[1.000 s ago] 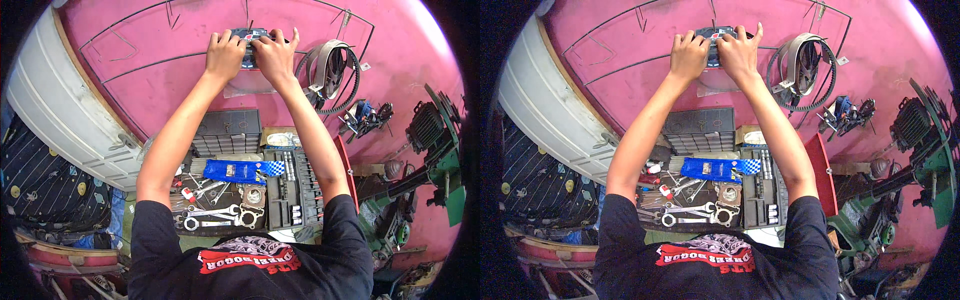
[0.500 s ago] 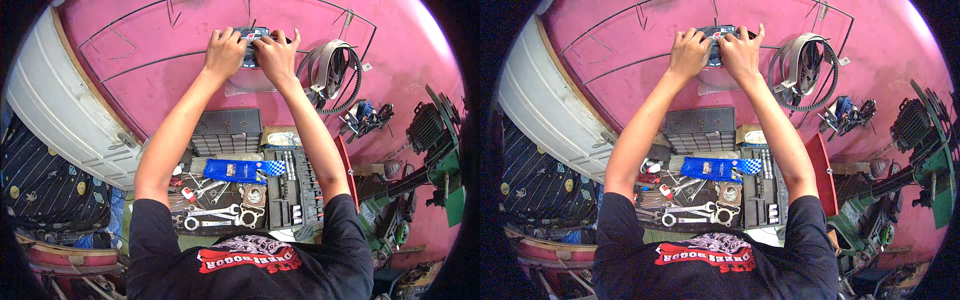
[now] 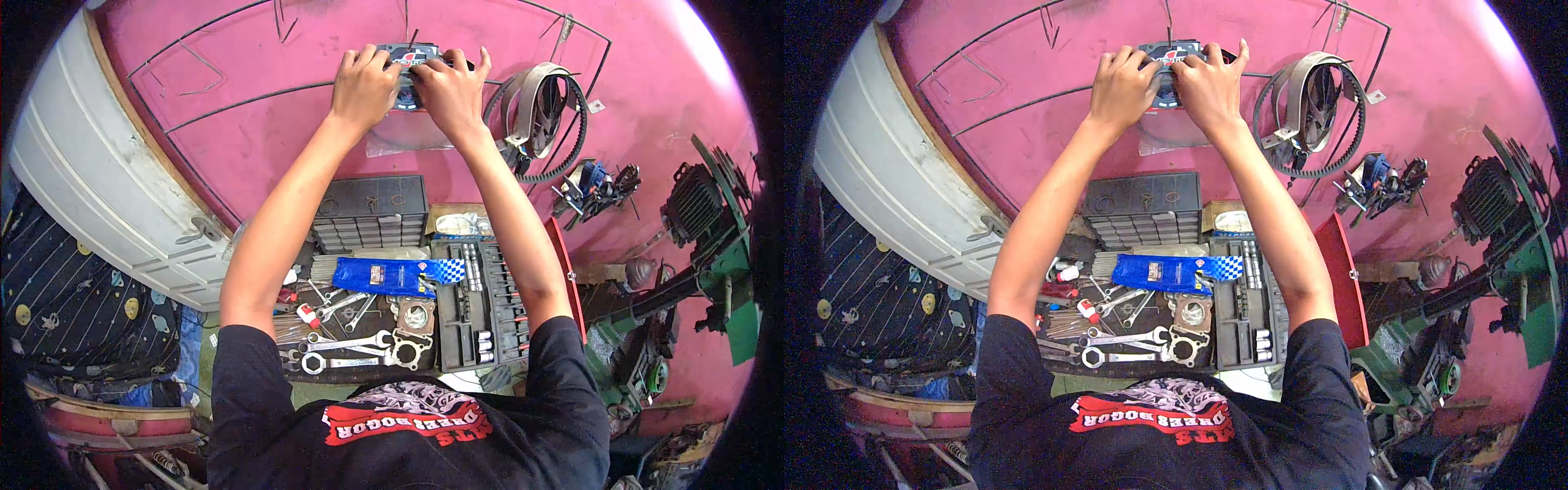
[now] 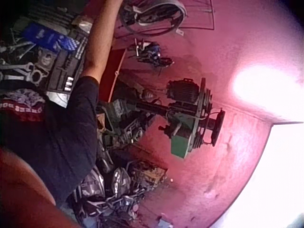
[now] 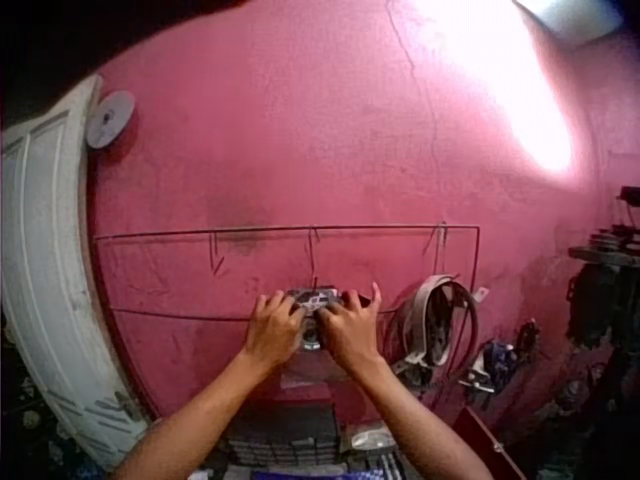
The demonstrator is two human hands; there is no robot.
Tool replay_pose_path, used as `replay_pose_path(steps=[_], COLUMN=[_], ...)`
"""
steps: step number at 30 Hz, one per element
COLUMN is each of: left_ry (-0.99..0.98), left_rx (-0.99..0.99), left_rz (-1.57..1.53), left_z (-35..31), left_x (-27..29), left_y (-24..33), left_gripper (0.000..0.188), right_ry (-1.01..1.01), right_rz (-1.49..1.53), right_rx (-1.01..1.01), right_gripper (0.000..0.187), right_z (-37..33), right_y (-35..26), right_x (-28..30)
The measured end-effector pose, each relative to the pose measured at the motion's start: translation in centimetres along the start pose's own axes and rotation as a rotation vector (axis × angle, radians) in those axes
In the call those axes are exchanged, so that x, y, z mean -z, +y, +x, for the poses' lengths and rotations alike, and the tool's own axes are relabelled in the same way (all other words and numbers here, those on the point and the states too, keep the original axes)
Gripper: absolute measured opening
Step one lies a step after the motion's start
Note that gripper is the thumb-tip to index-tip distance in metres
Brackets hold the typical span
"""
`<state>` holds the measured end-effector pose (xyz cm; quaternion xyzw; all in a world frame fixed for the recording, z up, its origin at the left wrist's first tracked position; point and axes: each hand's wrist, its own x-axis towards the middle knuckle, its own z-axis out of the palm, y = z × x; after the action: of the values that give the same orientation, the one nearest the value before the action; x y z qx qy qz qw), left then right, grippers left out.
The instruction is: The person organizes mechanical parts and tools on a cluttered workbench. They pick up and place down various items including a blue package, wrenches, and metal gaskets, arranging them into neat stacks and piles.
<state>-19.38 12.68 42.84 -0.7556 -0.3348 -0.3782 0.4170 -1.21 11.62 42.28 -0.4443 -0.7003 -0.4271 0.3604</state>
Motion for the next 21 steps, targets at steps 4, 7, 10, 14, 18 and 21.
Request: replay_pose_path(steps=[4, 7, 10, 14, 18, 21], left_ry=[0.064, 0.088, 0.098, 0.146, 0.138, 0.122], left_rx=[0.004, 0.003, -0.015, -0.056, -0.084, -0.089], left_rz=[-0.051, -0.098, -0.171, -0.269, -0.382, -0.471], left_z=[-0.4, -1.0, -1.8, -2.9, -4.3, -5.2], left_x=[0.7, 1.3, 2.9, 4.3, 5.2, 6.2], left_y=[0.2, 0.5, 1.5, 2.6, 3.7, 4.3], left_gripper=[0.025, 0.024, 0.023, 0.012, 0.014, 0.021], right_ry=[-0.012, 0.010, 0.127, 0.151, 0.155, 0.107], right_rz=[0.014, 0.019, 0.081, 0.121, 0.160, 0.143], right_rx=[-0.010, -0.015, 0.001, -0.016, -0.029, -0.048], right_gripper=[0.022, 0.024, 0.017, 0.017, 0.018, 0.028], right_z=[-0.1, -0.2, -0.7, -1.5, -2.8, -4.0], right_y=[-0.3, -0.4, -0.4, -1.3, -2.0, -2.8], right_x=[0.5, 0.6, 0.7, 1.8, 3.4, 5.1])
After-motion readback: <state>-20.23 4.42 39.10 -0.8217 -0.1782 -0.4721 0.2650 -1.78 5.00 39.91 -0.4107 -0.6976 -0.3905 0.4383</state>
